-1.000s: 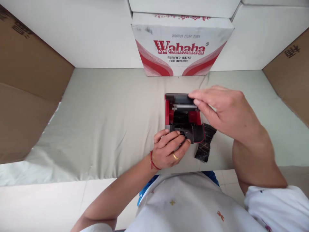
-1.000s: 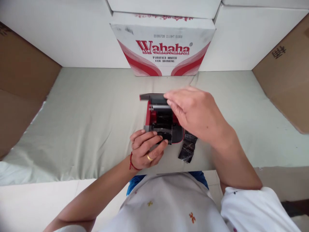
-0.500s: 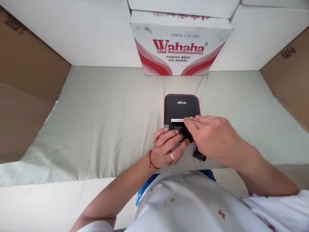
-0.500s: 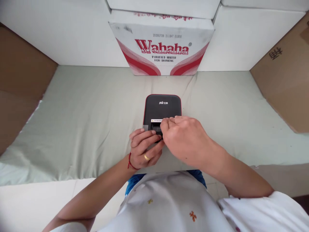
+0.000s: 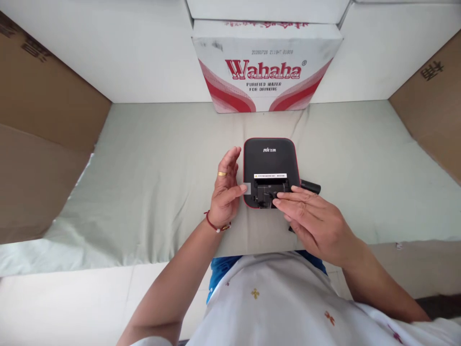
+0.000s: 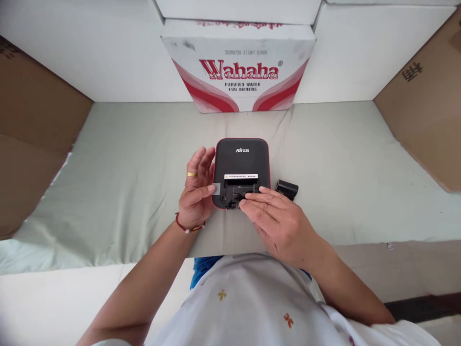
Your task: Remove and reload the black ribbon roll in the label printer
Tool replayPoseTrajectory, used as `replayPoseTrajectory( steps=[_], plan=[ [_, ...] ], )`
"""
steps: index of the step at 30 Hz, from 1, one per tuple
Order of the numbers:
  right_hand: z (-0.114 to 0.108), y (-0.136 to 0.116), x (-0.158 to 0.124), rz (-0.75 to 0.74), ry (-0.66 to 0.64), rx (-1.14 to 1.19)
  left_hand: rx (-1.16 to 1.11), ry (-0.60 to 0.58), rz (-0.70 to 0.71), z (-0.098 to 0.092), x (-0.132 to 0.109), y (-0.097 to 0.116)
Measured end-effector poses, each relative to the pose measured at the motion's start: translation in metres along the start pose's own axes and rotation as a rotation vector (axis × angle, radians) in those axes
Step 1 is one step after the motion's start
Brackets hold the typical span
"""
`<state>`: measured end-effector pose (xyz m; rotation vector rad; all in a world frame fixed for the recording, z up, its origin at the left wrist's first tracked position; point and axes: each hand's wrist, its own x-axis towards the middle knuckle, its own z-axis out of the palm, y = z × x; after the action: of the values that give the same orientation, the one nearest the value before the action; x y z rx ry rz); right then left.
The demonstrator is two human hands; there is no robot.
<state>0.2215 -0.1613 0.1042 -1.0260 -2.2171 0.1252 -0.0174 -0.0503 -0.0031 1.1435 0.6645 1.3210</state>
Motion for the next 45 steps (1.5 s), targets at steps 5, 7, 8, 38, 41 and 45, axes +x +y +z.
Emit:
replayPoseTrajectory(
  steps=[5, 7, 8, 38, 41, 45],
  plan=[
    [-0.001, 0.004, -0.009, 0.002, -0.001, 0.061, -0.043, 0.003, -0.043, -0.003, 0.002, -0.002],
    [0.000, 0.006, -0.008, 0.000, 0.002, 0.080, -0.058, -0.001, -0.062, -0.005, 0.002, -0.004],
    [0.000, 0.007, -0.006, 0.000, 0.006, 0.089, -0.068, -0.007, -0.070, -0.005, 0.001, -0.004],
    [0.009, 0.021, 0.126, 0.614, -0.737, -0.489, -0.190, -0.134, -0.116, 0.008, 0.002, -0.006],
    [-0.017, 0.007, 0.100, 0.569, -0.492, -0.369, -0.209, -0.128, -0.137, 0.009, 0.002, -0.003],
    [-0.063, 0.022, 0.040, 0.531, -0.098, -0.106, -0.201, -0.110, -0.157, 0.008, 0.001, -0.003]
  ],
)
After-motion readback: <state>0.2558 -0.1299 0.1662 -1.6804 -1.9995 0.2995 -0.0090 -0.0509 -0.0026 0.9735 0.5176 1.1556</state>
